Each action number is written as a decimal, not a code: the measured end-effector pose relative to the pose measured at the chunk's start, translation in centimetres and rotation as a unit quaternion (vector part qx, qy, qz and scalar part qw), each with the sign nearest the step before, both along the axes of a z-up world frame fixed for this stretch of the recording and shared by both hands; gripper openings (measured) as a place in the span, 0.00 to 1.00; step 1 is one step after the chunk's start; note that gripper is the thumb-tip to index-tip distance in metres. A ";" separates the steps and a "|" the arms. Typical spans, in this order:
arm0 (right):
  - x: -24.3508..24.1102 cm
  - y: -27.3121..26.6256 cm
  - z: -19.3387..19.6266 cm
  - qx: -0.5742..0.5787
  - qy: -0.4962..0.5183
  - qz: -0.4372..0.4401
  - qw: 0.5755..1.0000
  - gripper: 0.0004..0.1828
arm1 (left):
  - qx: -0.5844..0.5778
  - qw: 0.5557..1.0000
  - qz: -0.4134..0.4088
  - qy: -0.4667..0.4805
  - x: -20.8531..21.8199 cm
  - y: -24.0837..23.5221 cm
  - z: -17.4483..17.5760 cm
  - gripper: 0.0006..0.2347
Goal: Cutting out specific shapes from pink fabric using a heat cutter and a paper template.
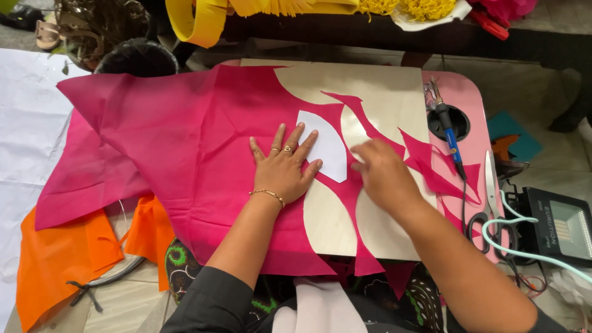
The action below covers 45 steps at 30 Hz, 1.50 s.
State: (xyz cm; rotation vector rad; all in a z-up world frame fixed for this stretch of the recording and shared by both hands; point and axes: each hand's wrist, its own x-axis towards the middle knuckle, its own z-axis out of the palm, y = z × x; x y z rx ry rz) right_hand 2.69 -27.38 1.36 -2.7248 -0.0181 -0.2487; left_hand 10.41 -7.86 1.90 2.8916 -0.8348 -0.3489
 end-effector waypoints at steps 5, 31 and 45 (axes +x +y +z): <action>-2.9 0.8 -0.9 -0.049 -0.004 0.011 0.999 0.10 | -0.003 1.000 -0.001 -0.003 0.1 0.0 -0.2 0.25; -1.2 -10.4 -1.3 -0.170 -0.150 -0.236 0.945 0.15 | 0.012 1.000 -0.001 0.009 -0.2 -0.1 1.0 0.26; 0.2 -13.1 -2.4 -0.089 -0.043 -0.256 0.962 0.15 | -0.008 0.999 0.010 0.047 -0.2 -0.4 2.0 0.29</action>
